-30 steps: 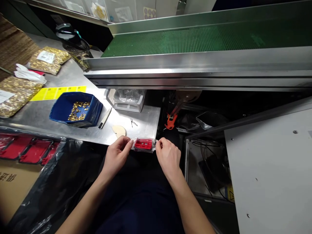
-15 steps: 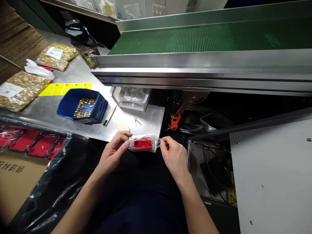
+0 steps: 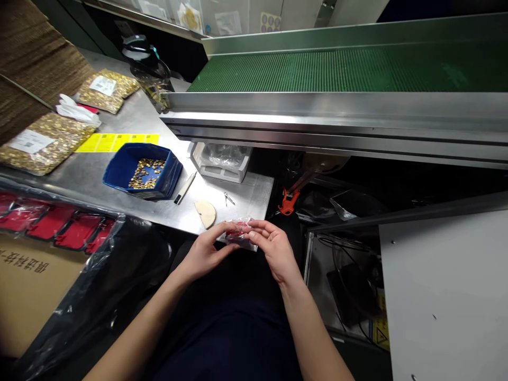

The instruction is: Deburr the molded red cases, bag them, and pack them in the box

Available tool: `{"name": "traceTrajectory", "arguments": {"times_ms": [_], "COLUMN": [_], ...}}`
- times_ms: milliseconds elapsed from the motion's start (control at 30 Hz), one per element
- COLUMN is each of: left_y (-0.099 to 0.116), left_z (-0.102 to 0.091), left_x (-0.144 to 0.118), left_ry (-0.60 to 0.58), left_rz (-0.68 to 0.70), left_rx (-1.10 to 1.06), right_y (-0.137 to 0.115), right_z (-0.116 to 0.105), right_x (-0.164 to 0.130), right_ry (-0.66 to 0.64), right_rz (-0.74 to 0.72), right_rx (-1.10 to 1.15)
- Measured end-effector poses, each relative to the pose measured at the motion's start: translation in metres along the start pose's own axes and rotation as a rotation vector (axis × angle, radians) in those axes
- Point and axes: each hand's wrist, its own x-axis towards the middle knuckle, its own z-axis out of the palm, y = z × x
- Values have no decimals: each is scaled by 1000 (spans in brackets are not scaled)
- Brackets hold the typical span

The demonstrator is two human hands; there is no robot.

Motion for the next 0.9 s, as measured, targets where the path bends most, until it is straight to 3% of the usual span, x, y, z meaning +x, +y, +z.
{"name": "traceTrajectory", "arguments": {"times_ms": [133,200,500,600,700,767,900], "left_y": [-8,-12,-26,-20,-7,1,12], "left_z": [7,7,12,10,3,0,5], "left_x": [2,6,20,12,-5,-21,-57], "left_ry": [114,134,276,222,95,16,12], "left_rz": [-49,-72,-120,-88,-5,16,-192], "left_rx": [-36,-40,-51,-45,-47,-65,-377], "right_y": [-7,-9,-10,-9,-5,3,30], "right_z": [5,6,5,2,-5,-8,1], "right_x": [4,10,21,18,10,-1,-29], "right_ry": [-33,-44,-250,-282,-275,-301,-250], "right_rz": [-308,-407,-488,-482,-376,-191,194], "right_rx": [-697,-936,-1254,-1314,-1208,-941,-354]}}
